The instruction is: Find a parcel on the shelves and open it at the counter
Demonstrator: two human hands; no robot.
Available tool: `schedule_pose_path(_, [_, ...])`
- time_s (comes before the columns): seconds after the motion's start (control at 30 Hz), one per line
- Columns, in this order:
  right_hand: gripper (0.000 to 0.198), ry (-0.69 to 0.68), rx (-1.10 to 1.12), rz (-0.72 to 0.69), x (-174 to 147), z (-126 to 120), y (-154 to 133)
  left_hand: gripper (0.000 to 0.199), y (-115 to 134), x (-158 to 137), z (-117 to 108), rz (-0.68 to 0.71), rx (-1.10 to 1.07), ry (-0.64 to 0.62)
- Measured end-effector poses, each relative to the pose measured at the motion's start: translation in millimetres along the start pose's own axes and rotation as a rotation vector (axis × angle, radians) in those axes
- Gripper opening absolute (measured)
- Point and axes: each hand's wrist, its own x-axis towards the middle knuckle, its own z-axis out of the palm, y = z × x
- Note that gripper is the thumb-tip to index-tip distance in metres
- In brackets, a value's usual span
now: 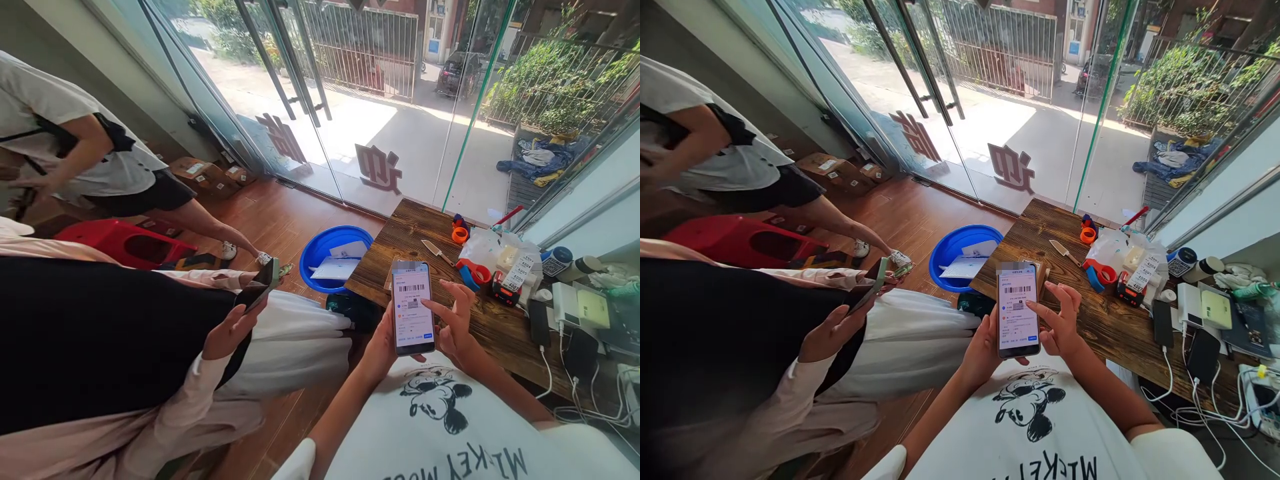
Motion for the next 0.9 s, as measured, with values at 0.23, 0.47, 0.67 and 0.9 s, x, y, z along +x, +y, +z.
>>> schedule_pose_path(0.23, [0.057,-0.008,0.009,-0.021,-2,0,-1,0.089,-4,-1,-1,0.021,-0.044,-0.021])
schedule_pose_path(0.47, [0.055,-0.012,0.085,0.026,-8,2,4,0.087,-2,-1,-1,0.009,-0.021,0.003])
schedule_pose_path(0.67, [0.080,-0.193,0.836,0.618,7,35,-19,0.087,4,-2,-10,0.021,-0.098,-0.034])
schedule_pose_path(0.9, [0.081,-0.412,1.329,0.973,33,98,-42,0.071,36,-30,-53,0.132,0.667,0.585])
